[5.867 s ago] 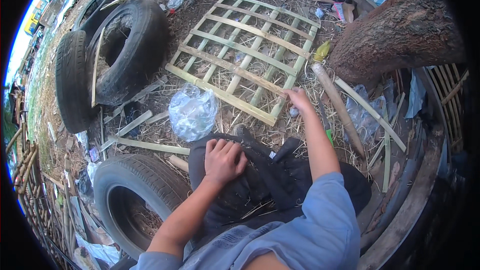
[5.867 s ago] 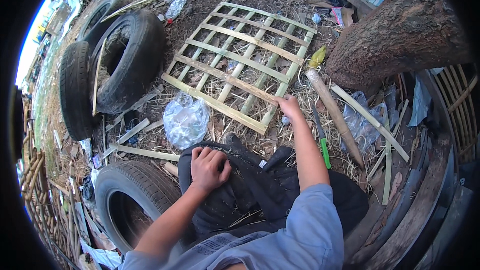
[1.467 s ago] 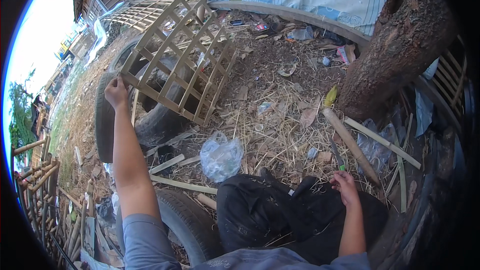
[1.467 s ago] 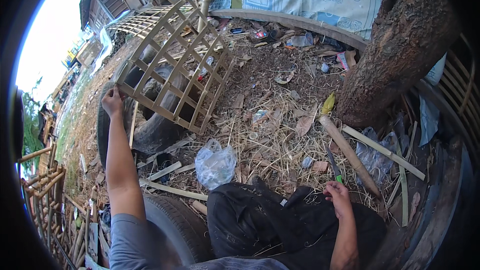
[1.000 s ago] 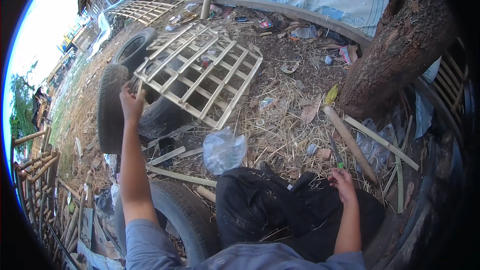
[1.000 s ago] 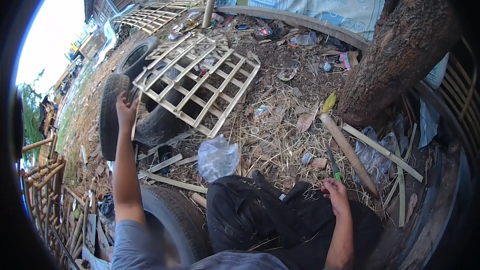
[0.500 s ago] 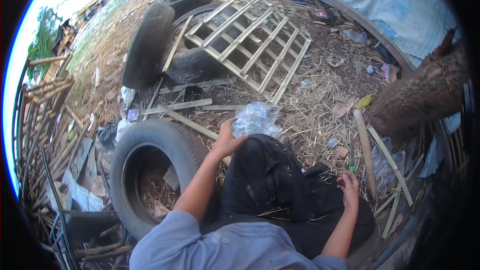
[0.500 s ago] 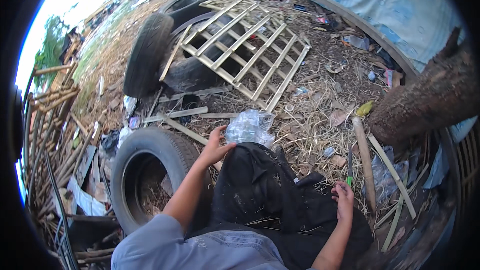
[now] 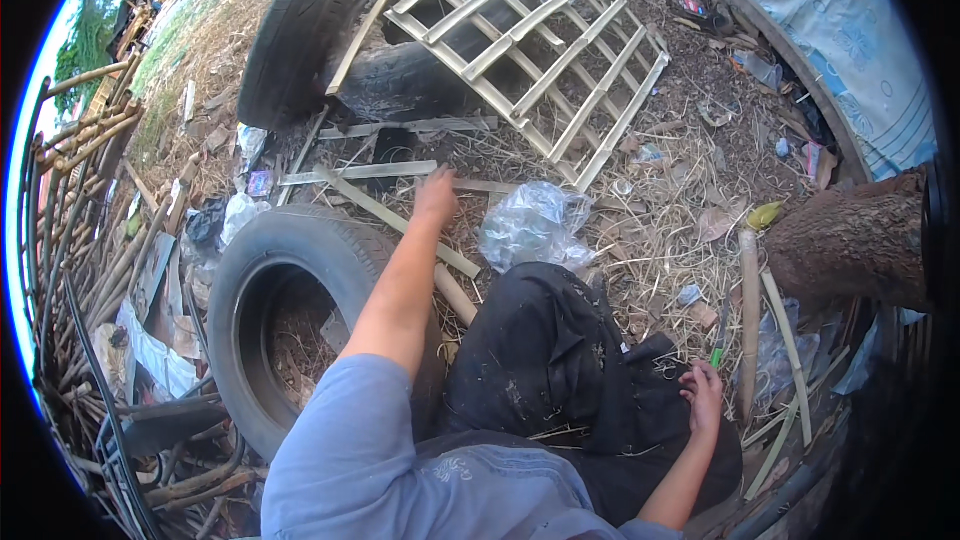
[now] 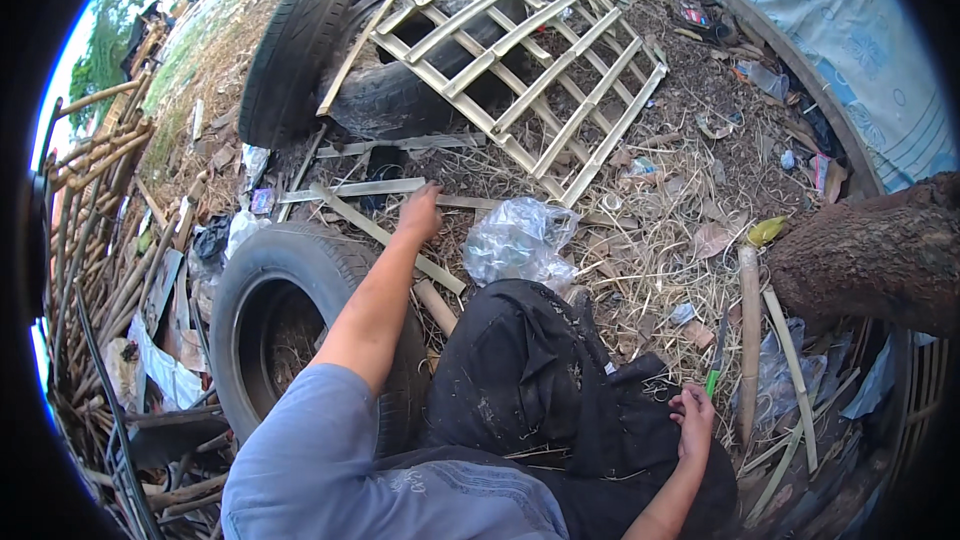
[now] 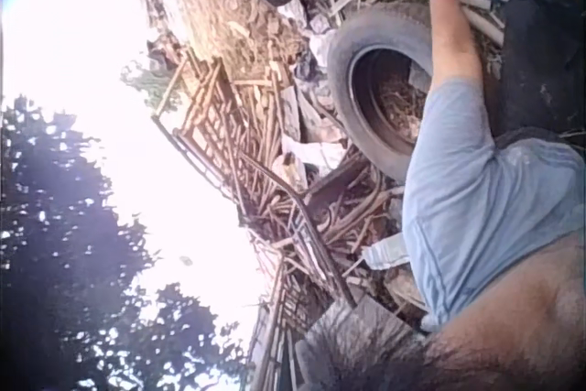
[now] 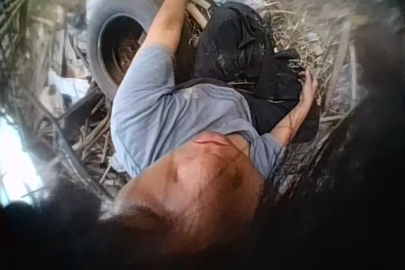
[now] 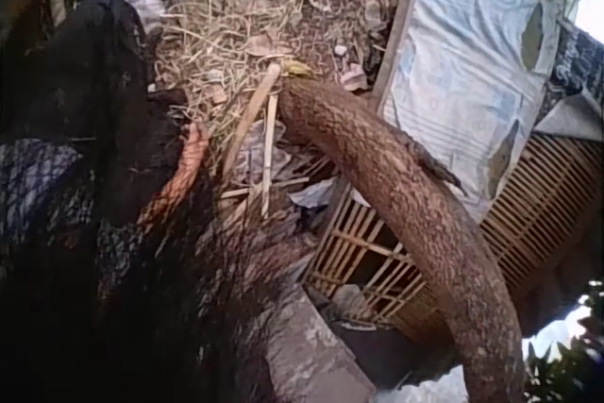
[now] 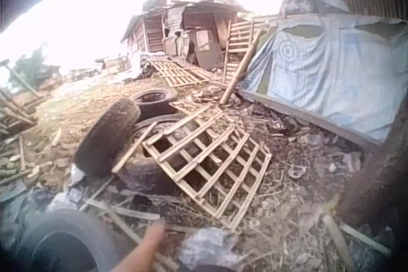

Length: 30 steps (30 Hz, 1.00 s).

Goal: The person positions bamboo strips onto a bamboo lattice frame, moves and turns the frame, and scrapes the bamboo strips with a knife.

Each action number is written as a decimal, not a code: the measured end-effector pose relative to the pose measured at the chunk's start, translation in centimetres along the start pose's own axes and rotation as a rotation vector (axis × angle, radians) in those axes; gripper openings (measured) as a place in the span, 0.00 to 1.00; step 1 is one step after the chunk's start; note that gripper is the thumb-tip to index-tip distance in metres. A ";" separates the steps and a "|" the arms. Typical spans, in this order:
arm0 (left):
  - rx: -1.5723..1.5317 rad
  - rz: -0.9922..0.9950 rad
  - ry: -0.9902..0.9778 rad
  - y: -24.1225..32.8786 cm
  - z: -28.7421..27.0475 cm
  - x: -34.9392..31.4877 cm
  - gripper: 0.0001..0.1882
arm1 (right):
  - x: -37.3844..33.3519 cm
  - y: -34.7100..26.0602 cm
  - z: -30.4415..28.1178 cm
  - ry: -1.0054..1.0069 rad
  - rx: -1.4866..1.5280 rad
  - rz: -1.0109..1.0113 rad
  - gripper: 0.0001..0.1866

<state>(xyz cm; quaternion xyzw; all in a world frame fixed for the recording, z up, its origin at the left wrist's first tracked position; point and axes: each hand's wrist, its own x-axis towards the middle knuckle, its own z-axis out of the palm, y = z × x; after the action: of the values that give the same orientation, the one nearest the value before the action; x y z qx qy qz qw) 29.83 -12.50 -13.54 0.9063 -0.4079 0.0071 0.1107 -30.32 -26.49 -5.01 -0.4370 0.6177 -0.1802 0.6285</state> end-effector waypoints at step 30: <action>0.061 0.274 -0.835 3.6 -33.4 -3.7 0.16 | -2.7 -0.1 0.1 -0.101 0.002 -0.281 0.11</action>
<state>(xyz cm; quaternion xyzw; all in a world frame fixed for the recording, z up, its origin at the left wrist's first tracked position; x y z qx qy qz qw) 27.32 -5.16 19.38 0.7718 -0.5337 -0.3330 -0.0923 -30.69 -24.45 -3.21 -0.5269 0.5177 -0.2446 0.6281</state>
